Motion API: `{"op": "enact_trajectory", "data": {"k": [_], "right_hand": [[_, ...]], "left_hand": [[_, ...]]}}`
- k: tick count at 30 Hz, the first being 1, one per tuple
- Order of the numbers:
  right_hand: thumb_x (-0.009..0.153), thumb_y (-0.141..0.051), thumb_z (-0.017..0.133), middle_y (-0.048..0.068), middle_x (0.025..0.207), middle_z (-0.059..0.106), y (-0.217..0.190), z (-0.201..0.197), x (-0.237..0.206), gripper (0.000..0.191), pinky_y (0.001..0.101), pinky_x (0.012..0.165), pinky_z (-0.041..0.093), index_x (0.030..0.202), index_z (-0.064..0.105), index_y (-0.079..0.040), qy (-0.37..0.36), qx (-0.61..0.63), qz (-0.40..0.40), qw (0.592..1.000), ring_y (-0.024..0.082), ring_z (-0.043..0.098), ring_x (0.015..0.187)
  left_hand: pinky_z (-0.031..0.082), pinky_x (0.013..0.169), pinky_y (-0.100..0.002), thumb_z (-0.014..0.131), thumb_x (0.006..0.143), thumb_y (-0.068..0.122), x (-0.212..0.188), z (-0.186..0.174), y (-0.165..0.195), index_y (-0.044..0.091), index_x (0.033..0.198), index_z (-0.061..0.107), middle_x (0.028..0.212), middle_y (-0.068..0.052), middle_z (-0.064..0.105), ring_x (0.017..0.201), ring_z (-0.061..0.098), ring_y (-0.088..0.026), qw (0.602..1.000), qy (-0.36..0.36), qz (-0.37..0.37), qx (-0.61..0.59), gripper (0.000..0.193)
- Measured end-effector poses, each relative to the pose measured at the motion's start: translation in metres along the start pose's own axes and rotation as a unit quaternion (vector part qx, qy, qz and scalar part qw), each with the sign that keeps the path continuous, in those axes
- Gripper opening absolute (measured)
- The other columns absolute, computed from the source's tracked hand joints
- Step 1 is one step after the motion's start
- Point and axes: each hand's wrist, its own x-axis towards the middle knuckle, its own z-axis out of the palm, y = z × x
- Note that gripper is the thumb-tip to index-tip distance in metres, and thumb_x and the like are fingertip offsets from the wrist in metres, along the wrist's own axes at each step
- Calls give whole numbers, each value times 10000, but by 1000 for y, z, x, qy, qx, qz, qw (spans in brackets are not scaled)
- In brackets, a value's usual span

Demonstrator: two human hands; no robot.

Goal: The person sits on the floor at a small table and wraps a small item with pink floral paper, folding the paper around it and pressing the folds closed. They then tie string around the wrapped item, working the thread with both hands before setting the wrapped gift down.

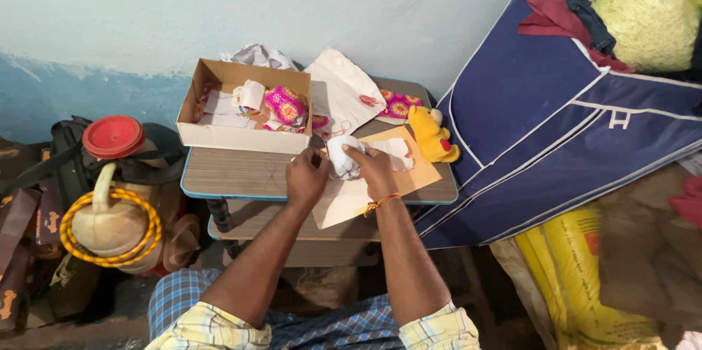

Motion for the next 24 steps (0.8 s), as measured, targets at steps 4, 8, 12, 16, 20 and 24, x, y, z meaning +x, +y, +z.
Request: {"op": "enact_trajectory", "data": {"k": [4,8,12,16,20,24], "right_hand": [[780,-284,853,59,854,747,4,-1,3,458,252,633,509,1035,745,81,-15,14,-8,1000,108,665,718],[737,-303,909,130,1027,705,8,-1,8,666,258,708,541,1186,632,104,40,-45,-43,997,141,681,853],[675,-334,922,167,1078,672,6,-3,9,790,281,700,546,1255,577,78,82,-93,-60,990,179,672,888],[686,-342,921,118,985,648,3,-5,7,710,294,657,548,1196,606,39,96,-160,-107,977,166,656,815],[709,-328,915,97,911,639,-2,-7,5,576,293,601,539,1111,663,-1,115,-233,-160,952,150,636,747],[778,-265,879,38,774,663,-4,-7,8,394,264,583,503,1021,693,-16,75,-210,-186,957,108,603,675]], "left_hand": [[573,680,-391,728,861,166,-1,1,-2,32,910,718,785,-138,745,708,746,-272,1000,7,6,-22,142],[566,669,-383,736,882,179,-2,1,-1,28,916,721,773,-143,744,695,743,-268,1000,3,-9,-23,155],[566,649,-356,732,888,170,-3,-1,4,17,926,710,779,-140,743,687,751,-234,998,-7,-5,-66,159],[560,638,-348,721,899,161,-4,-4,7,11,941,717,769,-145,734,674,737,-218,998,-22,10,-57,156],[554,629,-334,684,918,141,-3,-5,5,20,1004,740,746,-129,736,651,718,-179,995,-49,-19,-85,159],[565,661,-289,625,958,110,-1,-7,2,10,1045,747,792,-83,767,704,713,-110,982,-83,-2,-172,180]]}}
